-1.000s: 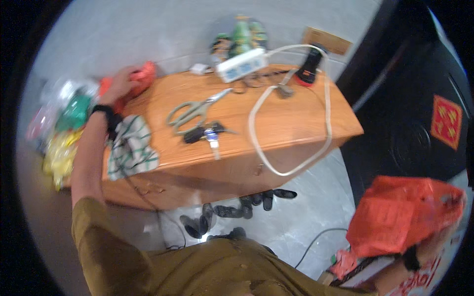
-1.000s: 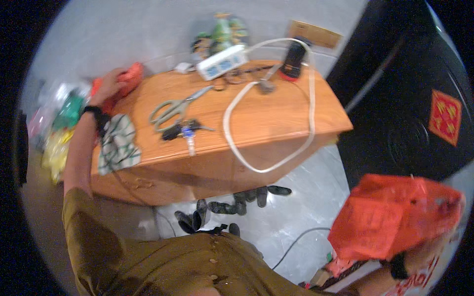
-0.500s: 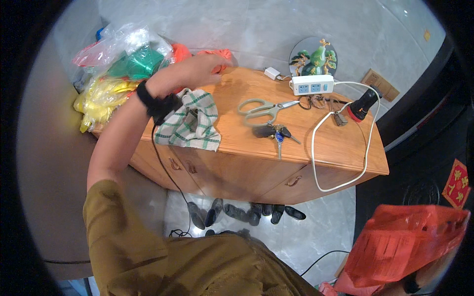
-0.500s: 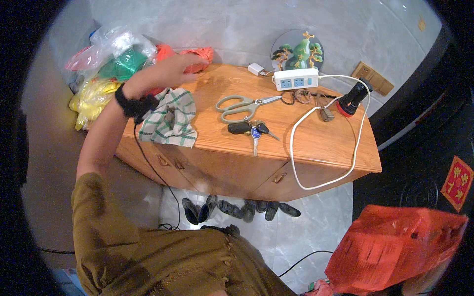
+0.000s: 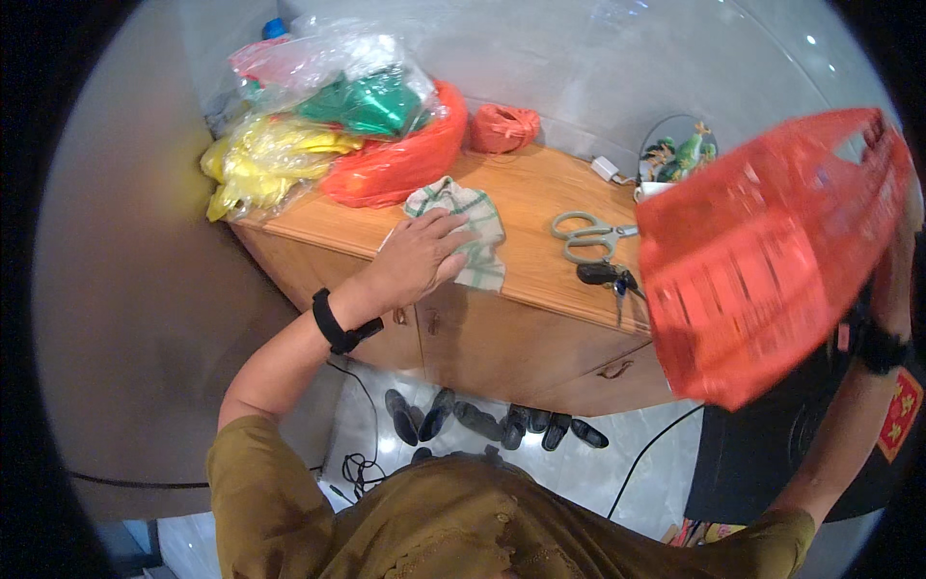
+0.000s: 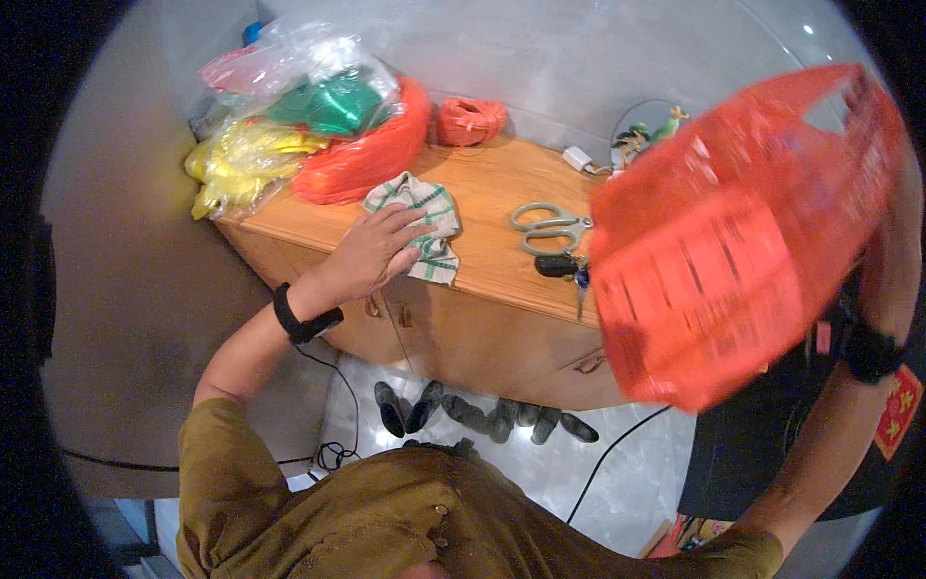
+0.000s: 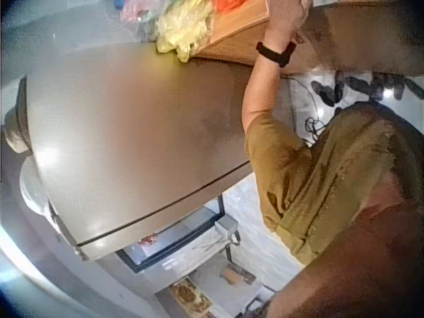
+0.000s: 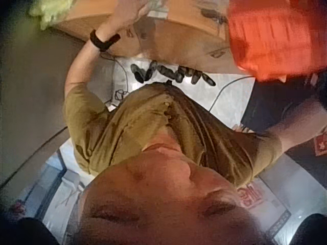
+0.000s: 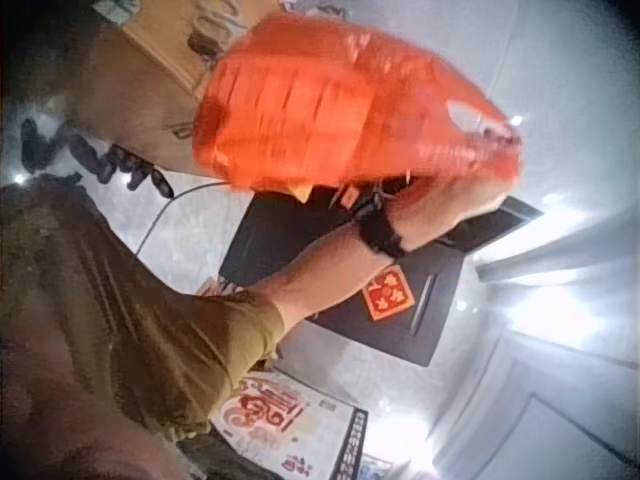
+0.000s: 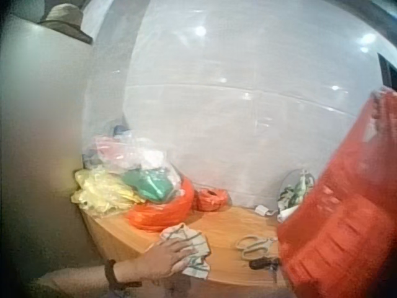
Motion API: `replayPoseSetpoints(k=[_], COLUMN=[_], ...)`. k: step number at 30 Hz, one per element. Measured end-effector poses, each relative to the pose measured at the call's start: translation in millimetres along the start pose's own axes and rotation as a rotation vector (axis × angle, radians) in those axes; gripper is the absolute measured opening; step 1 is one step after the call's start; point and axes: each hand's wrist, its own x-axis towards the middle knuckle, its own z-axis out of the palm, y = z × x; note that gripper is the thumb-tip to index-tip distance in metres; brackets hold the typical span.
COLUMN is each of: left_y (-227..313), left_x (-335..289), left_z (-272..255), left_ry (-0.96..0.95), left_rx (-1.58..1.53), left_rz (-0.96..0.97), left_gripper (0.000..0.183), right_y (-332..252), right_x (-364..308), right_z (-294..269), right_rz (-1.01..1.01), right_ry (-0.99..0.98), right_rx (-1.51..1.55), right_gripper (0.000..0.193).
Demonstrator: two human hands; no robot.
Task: The person wipes down several wooden tables, a set of chairs, and a cabinet by hand using a cloth, moving items aside and returning them as they clean.
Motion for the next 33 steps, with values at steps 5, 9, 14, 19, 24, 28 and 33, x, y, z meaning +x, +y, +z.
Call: replayPoseSetpoints(k=[5,9,14,19,24,28,33], left_y=[-26.0,-37.3,-54.3,-62.9,-63.5,-64.8,-68.1], left_x=[-40.0,-57.8,-69.1,-88.1,-85.2,-82.6,-74.1], left_z=[-20.0,-23.6,-26.9,-40.2,-40.5,-40.4,-36.5], left_ry=[0.082,0.209,0.239,0.288,0.240,0.252,0.254], left_rx=[0.013,0.065,0.095,0.110,0.052,0.065,0.059], left_rz=[-0.101,-0.149,-0.207,-0.187,-0.204,-0.198,-0.234], left_gripper=[0.038,0.034,0.033,0.033,0.037,0.039,0.039], right_y=[43.6,78.8,91.2,23.1,43.3,57.8,67.5], right_x=[106.6,150.4,174.5,128.4,166.9,159.5,137.5], right_z=[125.5,227.8,315.0,367.5,372.6,372.2,407.0], right_rz=[0.072,0.183,-0.017,-0.409,-0.167,-0.113,-0.109], right_ry=[-0.173,-0.106,-0.084,-0.220,-0.171,-0.042,-0.441], right_rx=[0.442,0.583,-0.193,-0.929,-0.629,-0.525,-0.593], right_gripper=[0.024,0.017,0.022,0.025,0.026,0.030,0.028])
